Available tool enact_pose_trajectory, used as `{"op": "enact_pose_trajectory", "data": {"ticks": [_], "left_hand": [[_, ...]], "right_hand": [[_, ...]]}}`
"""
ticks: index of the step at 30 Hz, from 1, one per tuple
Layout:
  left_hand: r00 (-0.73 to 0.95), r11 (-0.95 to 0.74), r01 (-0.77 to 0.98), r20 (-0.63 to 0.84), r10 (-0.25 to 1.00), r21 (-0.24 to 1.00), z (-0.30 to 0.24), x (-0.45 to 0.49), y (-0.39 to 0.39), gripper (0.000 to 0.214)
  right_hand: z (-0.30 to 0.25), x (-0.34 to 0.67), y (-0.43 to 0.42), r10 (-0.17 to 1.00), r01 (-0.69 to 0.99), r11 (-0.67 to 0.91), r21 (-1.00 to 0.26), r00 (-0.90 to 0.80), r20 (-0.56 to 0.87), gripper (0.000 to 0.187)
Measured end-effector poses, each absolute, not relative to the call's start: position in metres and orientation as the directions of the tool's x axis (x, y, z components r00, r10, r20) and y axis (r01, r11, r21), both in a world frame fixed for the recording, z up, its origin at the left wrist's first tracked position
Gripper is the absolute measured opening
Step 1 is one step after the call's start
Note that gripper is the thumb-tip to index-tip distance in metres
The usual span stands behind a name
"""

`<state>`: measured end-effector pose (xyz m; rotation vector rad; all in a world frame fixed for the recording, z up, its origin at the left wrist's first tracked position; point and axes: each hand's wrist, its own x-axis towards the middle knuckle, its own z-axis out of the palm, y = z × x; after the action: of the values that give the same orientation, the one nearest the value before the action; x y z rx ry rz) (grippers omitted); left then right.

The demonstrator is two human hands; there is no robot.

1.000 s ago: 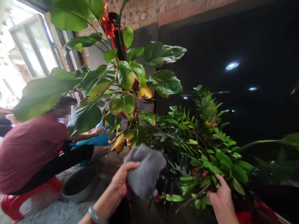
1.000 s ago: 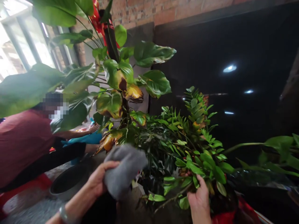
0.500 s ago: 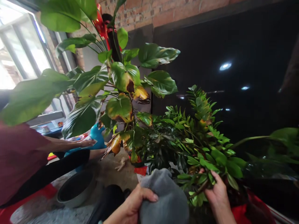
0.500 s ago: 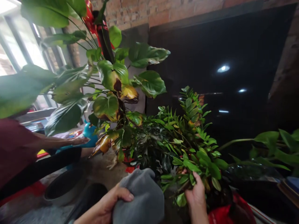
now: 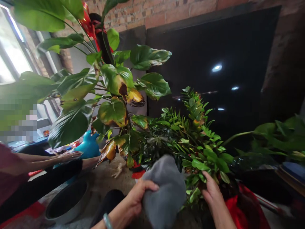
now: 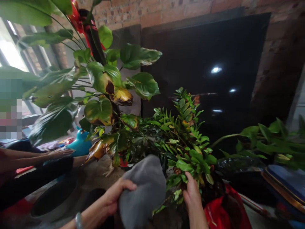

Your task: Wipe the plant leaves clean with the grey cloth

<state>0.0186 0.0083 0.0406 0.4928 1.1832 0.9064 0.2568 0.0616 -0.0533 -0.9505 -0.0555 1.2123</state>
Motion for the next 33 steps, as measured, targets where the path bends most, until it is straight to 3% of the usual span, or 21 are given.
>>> {"op": "enact_pose_trajectory", "data": {"ticks": [3,7,9,13,17,19,22,24,30,33], "left_hand": [[0.152,0.499,-0.383,-0.480,0.864,0.777,0.060,0.023,0.010,0.022],[-0.058,0.175,-0.596,-0.260,0.964,0.784,0.106,0.036,0.064,0.013],[-0.128,0.115,-0.627,-0.247,0.960,0.771,0.107,0.046,0.081,0.011],[-0.065,0.377,-0.474,-0.458,0.887,0.796,0.067,0.054,0.060,0.007],[0.094,0.584,-0.373,-0.596,0.797,0.722,0.061,0.045,0.026,0.006],[0.102,0.501,-0.456,-0.516,0.851,0.736,0.083,0.044,0.032,0.007],[0.036,0.219,-0.639,-0.256,0.966,0.738,0.115,0.057,0.063,0.011],[0.010,0.150,-0.685,-0.198,0.980,0.712,0.117,0.072,0.082,0.011],[0.172,0.608,-0.385,-0.594,0.786,0.694,0.046,0.089,0.053,0.006],[0.349,0.730,-0.270,-0.643,0.682,0.628,0.039,0.068,0.026,0.013]], "right_hand": [[-0.052,0.261,0.056,0.815,-0.737,0.044,-0.674,0.416,-0.402,0.023],[-0.043,0.260,0.052,0.823,-0.718,0.056,-0.694,0.427,-0.375,0.021],[-0.039,0.257,0.051,0.828,-0.715,0.064,-0.696,0.427,-0.363,0.022],[-0.037,0.252,0.051,0.817,-0.718,0.086,-0.691,0.448,-0.363,0.021],[-0.041,0.255,0.050,0.811,-0.720,0.097,-0.687,0.457,-0.365,0.022],[-0.042,0.258,0.050,0.811,-0.715,0.098,-0.693,0.461,-0.360,0.023],[-0.042,0.260,0.051,0.808,-0.699,0.109,-0.707,0.476,-0.346,0.026],[-0.041,0.259,0.052,0.802,-0.690,0.122,-0.713,0.492,-0.338,0.027],[-0.043,0.254,0.052,0.797,-0.679,0.133,-0.722,0.506,-0.329,0.024],[-0.049,0.260,0.050,0.802,-0.661,0.140,-0.738,0.513,-0.307,0.027]]}}
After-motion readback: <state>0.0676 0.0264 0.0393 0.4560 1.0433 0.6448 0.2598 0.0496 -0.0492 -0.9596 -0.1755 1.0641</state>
